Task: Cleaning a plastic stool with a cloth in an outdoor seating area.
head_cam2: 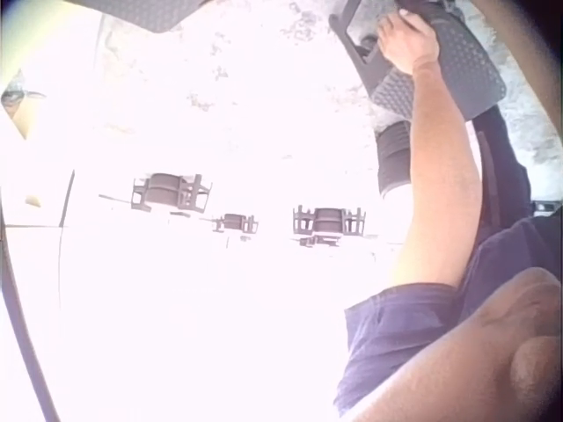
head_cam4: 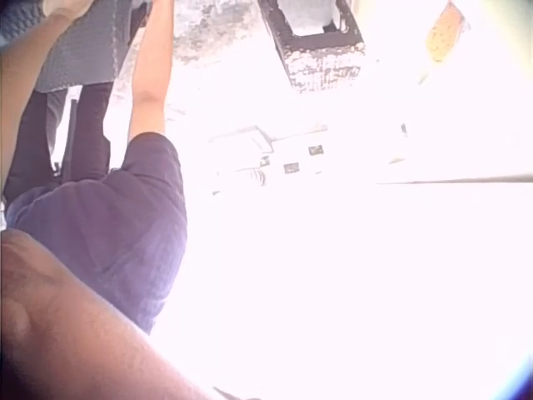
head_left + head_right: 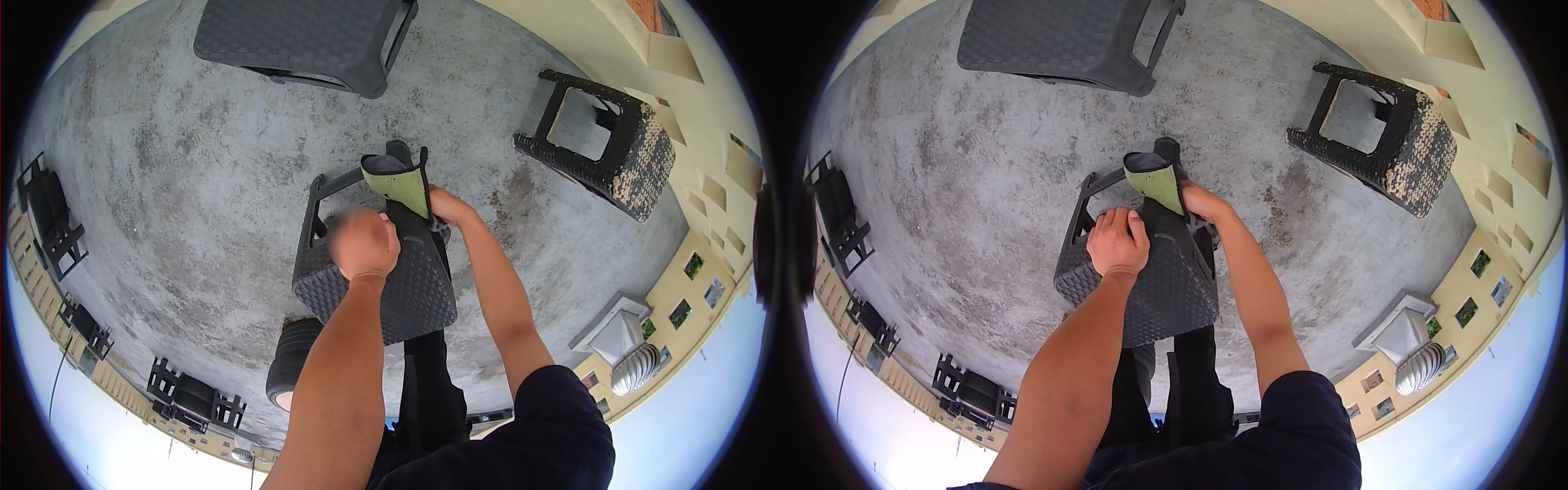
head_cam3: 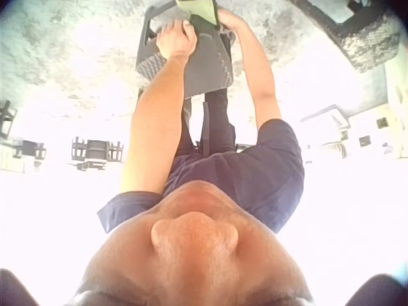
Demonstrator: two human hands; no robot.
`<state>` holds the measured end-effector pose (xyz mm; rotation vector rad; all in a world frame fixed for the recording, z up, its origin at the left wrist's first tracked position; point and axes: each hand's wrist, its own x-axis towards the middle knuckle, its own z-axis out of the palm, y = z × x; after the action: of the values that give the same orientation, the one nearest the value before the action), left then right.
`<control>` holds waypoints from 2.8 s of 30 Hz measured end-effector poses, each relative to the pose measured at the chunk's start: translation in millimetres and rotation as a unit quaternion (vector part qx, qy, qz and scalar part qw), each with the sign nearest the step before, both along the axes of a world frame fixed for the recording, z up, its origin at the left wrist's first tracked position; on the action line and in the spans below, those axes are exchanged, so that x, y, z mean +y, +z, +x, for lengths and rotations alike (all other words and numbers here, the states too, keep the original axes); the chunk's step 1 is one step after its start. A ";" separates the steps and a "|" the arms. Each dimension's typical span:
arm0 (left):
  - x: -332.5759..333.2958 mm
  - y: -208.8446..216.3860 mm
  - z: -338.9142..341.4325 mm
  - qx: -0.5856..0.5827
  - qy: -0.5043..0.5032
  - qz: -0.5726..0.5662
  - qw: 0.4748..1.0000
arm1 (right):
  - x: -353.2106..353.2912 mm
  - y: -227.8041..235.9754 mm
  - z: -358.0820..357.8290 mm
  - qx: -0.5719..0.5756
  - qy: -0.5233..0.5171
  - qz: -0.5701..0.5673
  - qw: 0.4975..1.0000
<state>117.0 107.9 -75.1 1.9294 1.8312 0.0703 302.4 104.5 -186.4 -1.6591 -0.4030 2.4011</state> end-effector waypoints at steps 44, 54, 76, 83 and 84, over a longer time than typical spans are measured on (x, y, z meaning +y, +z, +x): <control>0.3 4.4 -16.3 0.015 0.010 -0.010 1.000 | 24.4 -9.6 -41.6 -0.020 0.092 0.267 0.959; 1.1 4.4 -4.2 -0.006 0.004 -0.010 1.000 | -71.5 107.0 -49.1 -0.301 0.082 0.477 0.822; 0.0 5.5 -1.9 -0.004 0.001 -0.018 1.000 | -10.2 -32.6 -19.4 -0.117 0.174 0.357 0.910; 1.8 4.4 -6.2 -0.003 0.009 -0.009 1.000 | -47.1 134.1 -29.8 -0.148 0.108 0.325 0.928; 2.6 3.1 -4.0 -0.006 0.006 -0.003 1.000 | -38.2 151.8 -25.9 -0.157 0.140 0.313 0.926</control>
<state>113.1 110.5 -72.1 1.9100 1.8316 0.0800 276.6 66.3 -34.6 -1.7335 -1.3766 1.8418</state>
